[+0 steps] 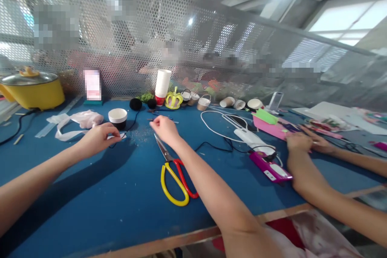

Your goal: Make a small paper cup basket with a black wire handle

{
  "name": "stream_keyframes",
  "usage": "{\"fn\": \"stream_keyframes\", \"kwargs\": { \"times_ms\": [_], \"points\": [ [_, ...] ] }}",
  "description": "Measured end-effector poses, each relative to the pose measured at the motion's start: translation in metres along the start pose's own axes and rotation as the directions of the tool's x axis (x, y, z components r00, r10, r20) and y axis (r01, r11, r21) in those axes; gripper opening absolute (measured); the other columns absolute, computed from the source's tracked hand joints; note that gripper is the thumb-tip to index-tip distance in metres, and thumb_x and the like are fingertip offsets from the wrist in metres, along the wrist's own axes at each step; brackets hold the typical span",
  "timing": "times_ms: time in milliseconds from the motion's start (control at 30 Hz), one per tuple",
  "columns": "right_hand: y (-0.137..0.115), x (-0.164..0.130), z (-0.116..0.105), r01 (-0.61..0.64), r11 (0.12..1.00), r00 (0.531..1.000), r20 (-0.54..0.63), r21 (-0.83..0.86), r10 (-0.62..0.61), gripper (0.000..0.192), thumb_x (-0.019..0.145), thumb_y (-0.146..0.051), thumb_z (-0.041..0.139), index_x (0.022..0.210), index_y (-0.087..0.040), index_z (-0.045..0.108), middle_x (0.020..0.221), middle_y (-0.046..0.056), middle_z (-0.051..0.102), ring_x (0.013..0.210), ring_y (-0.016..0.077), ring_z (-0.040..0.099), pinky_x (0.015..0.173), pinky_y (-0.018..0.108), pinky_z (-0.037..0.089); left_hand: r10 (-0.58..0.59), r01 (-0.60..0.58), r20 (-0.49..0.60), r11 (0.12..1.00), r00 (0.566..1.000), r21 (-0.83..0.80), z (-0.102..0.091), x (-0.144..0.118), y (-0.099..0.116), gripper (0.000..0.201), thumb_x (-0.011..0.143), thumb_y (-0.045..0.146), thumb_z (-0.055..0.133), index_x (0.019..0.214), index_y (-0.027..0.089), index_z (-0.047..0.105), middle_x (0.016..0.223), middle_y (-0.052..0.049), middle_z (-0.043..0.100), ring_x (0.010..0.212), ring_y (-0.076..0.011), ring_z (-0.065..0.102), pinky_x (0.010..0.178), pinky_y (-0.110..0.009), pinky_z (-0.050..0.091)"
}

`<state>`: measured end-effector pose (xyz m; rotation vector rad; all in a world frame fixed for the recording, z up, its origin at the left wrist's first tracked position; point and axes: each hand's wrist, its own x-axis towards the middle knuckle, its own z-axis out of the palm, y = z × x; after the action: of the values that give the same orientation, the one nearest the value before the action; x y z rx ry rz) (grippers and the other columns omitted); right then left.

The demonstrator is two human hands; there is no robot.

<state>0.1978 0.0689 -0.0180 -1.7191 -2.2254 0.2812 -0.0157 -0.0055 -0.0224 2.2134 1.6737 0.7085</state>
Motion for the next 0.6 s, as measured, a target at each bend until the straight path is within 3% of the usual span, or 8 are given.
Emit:
{"fn": "stream_keyframes", "kwargs": {
  "times_ms": [67,100,200,267,467,600],
  "points": [
    [0.021,0.01,-0.005,-0.107,0.991,0.994,-0.033,-0.075,0.105,0.028,0.079,-0.024,0.049,0.097,-0.005,0.06,0.105,0.021,0.059,0.1,0.0254,0.054,0.082,0.032,0.039,0.035,-0.034,0.005,0.95,0.999,0.312,-0.006,-0.004,0.007,0.024,0.079,0.028,0.044,0.075,0.016,0.065,0.093,-0.009,0.057,0.065,-0.0172,0.055,0.053,-0.027,0.036],
    [0.029,0.014,-0.005,-0.151,0.983,0.988,-0.029,-0.1,0.149,0.027,0.076,-0.02,0.051,0.094,-0.003,0.061,0.105,0.024,0.058,0.102,0.0287,0.053,0.083,0.034,0.039,0.049,-0.077,0.085,0.925,0.995,0.373,-0.007,-0.006,0.01,0.023,0.079,0.027,0.044,0.076,0.017,0.065,0.09,-0.009,0.058,0.064,-0.0175,0.056,0.053,-0.027,0.037],
    [0.043,0.021,0.001,-0.204,0.972,0.978,0.029,-0.115,0.209,0.019,0.069,-0.014,0.056,0.081,-0.004,0.065,0.096,0.024,0.063,0.098,0.0312,0.056,0.079,0.033,0.041,0.127,-0.223,0.297,0.922,0.947,0.317,-0.009,-0.012,0.021,0.019,0.078,0.024,0.048,0.074,0.019,0.066,0.077,-0.005,0.059,0.066,-0.016,0.057,0.058,-0.025,0.039],
    [0.045,0.023,0.006,-0.221,0.972,0.973,0.05,-0.085,0.226,0.016,0.069,-0.015,0.055,0.077,-0.006,0.066,0.091,0.021,0.065,0.094,0.0297,0.058,0.075,0.03,0.042,0.155,-0.244,0.337,0.939,0.929,0.241,-0.008,-0.013,0.024,0.018,0.078,0.023,0.049,0.072,0.018,0.066,0.076,-0.004,0.059,0.065,-0.0141,0.056,0.06,-0.024,0.04],
    [0.049,0.011,-0.002,-0.28,0.944,0.958,0.108,0.172,0.264,0.017,0.071,-0.018,0.05,0.059,-0.011,0.06,0.069,0.015,0.066,0.068,0.0203,0.062,0.056,0.025,0.043,0.167,-0.193,0.238,0.977,0.957,0.089,-0.006,-0.007,0.012,0.017,0.075,0.025,0.051,0.069,0.018,0.065,0.079,-0.004,0.058,0.064,-0.0139,0.056,0.064,-0.025,0.042],
    [0.048,-0.006,-0.024,-0.257,0.861,0.966,0.154,0.439,0.209,0.015,0.073,-0.016,0.045,0.071,-0.011,0.059,0.073,0.009,0.067,0.056,0.0109,0.058,0.051,0.021,0.045,0.14,-0.149,0.149,0.987,0.979,0.053,0.0,-0.004,0.002,0.02,0.074,0.032,0.052,0.081,0.019,0.065,0.087,-0.006,0.058,0.07,-0.0173,0.057,0.07,-0.029,0.044]
  ]
}}
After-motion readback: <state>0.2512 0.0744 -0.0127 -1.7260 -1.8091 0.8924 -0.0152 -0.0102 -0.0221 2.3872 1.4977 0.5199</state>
